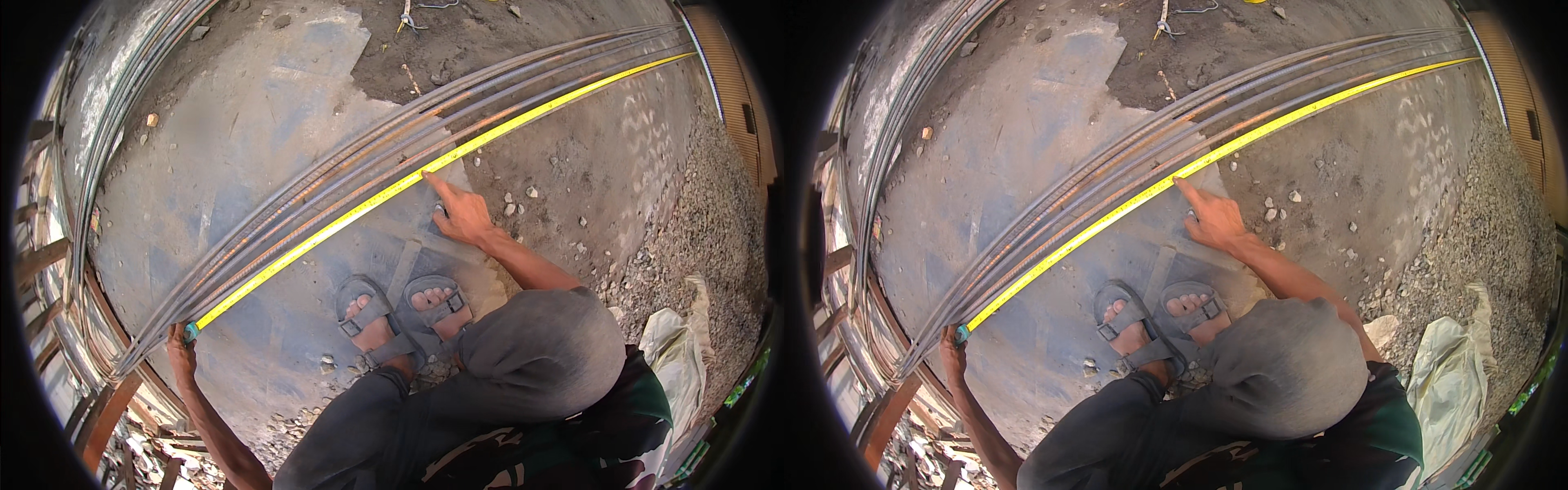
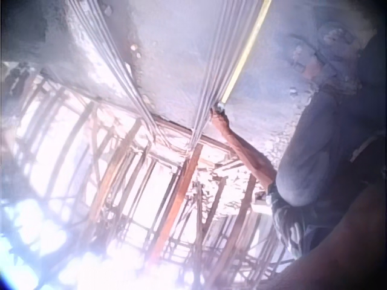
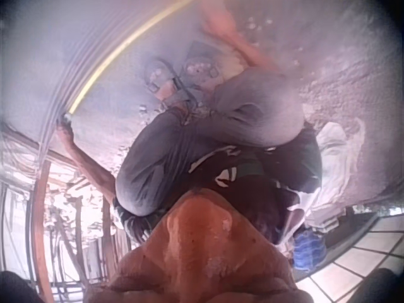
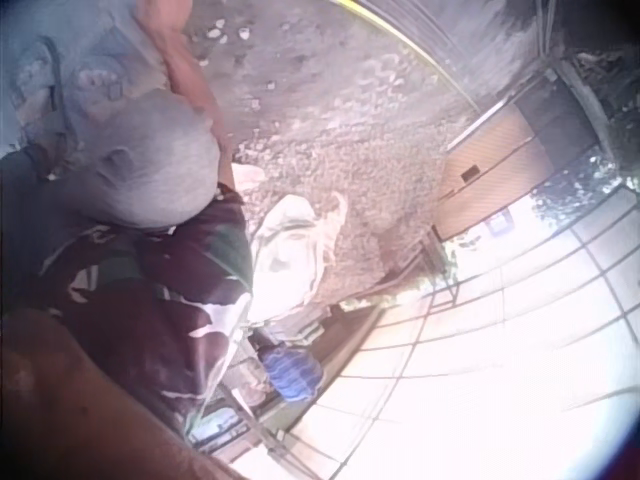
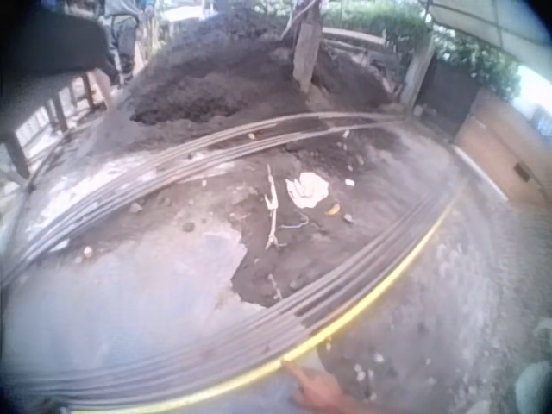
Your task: The person measures and marks long metal rebars on the ground using a measuring tape and a small white marking tool.
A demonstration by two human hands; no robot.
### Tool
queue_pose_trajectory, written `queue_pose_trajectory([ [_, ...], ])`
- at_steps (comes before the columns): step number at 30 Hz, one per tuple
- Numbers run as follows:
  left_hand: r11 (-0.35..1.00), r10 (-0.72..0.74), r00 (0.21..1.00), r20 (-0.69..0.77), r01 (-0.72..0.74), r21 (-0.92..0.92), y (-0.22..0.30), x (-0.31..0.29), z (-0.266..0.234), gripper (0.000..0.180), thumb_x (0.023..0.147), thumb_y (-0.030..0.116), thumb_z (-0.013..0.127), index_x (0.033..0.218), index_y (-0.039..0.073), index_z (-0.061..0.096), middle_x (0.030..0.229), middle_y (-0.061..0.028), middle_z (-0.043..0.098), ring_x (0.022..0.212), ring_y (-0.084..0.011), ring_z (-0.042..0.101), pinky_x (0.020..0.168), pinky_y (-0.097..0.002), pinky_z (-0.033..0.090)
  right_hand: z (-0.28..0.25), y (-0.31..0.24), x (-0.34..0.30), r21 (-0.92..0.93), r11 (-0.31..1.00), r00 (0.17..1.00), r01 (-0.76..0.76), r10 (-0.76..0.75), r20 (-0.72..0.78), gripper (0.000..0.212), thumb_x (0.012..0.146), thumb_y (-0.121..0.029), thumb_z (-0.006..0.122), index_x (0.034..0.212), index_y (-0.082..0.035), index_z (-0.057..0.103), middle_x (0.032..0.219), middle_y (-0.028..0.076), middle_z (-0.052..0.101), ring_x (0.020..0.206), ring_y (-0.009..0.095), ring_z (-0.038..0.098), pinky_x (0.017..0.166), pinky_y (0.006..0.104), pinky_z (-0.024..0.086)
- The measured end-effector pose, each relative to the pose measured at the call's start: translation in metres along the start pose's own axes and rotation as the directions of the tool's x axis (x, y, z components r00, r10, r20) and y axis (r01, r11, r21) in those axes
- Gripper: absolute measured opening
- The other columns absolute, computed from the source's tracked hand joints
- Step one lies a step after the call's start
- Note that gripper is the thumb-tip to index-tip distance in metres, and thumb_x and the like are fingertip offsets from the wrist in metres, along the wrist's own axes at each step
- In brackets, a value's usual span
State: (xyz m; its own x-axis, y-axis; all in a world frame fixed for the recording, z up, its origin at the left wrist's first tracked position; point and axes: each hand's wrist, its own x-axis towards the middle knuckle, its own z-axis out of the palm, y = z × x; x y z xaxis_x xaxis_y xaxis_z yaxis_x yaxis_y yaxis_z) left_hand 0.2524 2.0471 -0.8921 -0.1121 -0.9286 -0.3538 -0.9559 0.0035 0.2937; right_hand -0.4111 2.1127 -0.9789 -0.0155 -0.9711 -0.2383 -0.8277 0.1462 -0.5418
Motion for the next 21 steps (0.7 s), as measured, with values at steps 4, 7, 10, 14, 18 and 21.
queue_pose_trajectory([
  [4, 1.000, -0.005, 1.000, 0.014, 0.005, 0.017, -0.011, -0.004, -0.002, 0.052, 0.065, -0.018, 0.060, 0.112, 0.006, 0.064, 0.110, -0.0187, 0.061, 0.103, -0.0391, 0.059, 0.085, -0.0427, 0.048, -0.003, 0.003, 0.001, 0.018, 1.000, 1.000, 0.001, -0.002, 0.027, 0.075, 0.078, -0.016, 0.062, 0.147, -0.017, 0.033, 0.104, 0.021, 0.065, 0.084, 0.041, 0.065, 0.072, 0.0500, 0.053],
  [7, 0.999, 0.037, 0.999, 0.011, -0.038, 0.024, 0.000, -0.001, 0.002, 0.054, 0.064, -0.019, 0.062, 0.113, 0.005, 0.063, 0.116, -0.0190, 0.061, 0.107, -0.0402, 0.058, 0.089, -0.0414, 0.047, 0.001, 0.008, -0.001, 0.032, 0.999, 1.000, 0.006, -0.007, 0.015, 0.075, 0.078, -0.015, 0.062, 0.147, -0.016, 0.032, 0.105, 0.022, 0.064, 0.084, 0.041, 0.065, 0.072, 0.0507, 0.053],
  [10, 0.999, 0.043, 0.999, -0.001, -0.043, -0.004, -0.002, 0.000, 0.002, 0.055, 0.063, -0.019, 0.062, 0.113, 0.005, 0.063, 0.115, -0.0187, 0.061, 0.107, -0.0403, 0.057, 0.089, -0.0414, 0.047, 0.001, 0.008, -0.002, 0.053, 0.998, 1.000, 0.020, -0.019, -0.015, 0.074, 0.078, -0.015, 0.061, 0.147, -0.015, 0.032, 0.104, 0.022, 0.064, 0.083, 0.042, 0.065, 0.072, 0.0515, 0.052],
  [14, 0.998, 0.048, 0.999, 0.009, -0.047, -0.043, -0.017, 0.001, -0.001, 0.053, 0.062, -0.018, 0.061, 0.110, 0.004, 0.063, 0.110, -0.0190, 0.061, 0.103, -0.0402, 0.058, 0.087, -0.0428, 0.047, -0.005, 0.007, 0.000, 0.034, 0.999, 0.999, -0.032, 0.032, 0.005, 0.072, 0.078, -0.015, 0.061, 0.146, -0.014, 0.035, 0.110, 0.023, 0.064, 0.083, 0.043, 0.065, 0.072, 0.0510, 0.052],
  [18, 0.998, 0.051, 0.999, 0.010, -0.051, 0.020, -0.012, 0.001, -0.001, 0.051, 0.062, -0.017, 0.062, 0.109, 0.004, 0.063, 0.104, -0.0191, 0.060, 0.099, -0.0411, 0.057, 0.084, -0.0450, 0.046, -0.004, 0.018, -0.002, 0.013, 0.996, 0.994, -0.089, 0.090, -0.059, 0.073, 0.078, -0.016, 0.062, 0.145, -0.014, 0.036, 0.111, 0.024, 0.065, 0.084, 0.043, 0.065, 0.074, 0.0507, 0.053],
  [21, 0.996, 0.071, 0.997, 0.006, -0.071, 0.053, -0.004, 0.001, -0.002, 0.052, 0.062, -0.018, 0.061, 0.109, 0.005, 0.063, 0.105, -0.0202, 0.060, 0.099, -0.0424, 0.057, 0.083, -0.0458, 0.046, -0.006, 0.023, -0.004, -0.001, 0.988, 0.984, -0.156, 0.155, -0.093, 0.072, 0.077, -0.017, 0.063, 0.144, -0.014, 0.036, 0.111, 0.024, 0.065, 0.085, 0.043, 0.065, 0.075, 0.0508, 0.053],
])
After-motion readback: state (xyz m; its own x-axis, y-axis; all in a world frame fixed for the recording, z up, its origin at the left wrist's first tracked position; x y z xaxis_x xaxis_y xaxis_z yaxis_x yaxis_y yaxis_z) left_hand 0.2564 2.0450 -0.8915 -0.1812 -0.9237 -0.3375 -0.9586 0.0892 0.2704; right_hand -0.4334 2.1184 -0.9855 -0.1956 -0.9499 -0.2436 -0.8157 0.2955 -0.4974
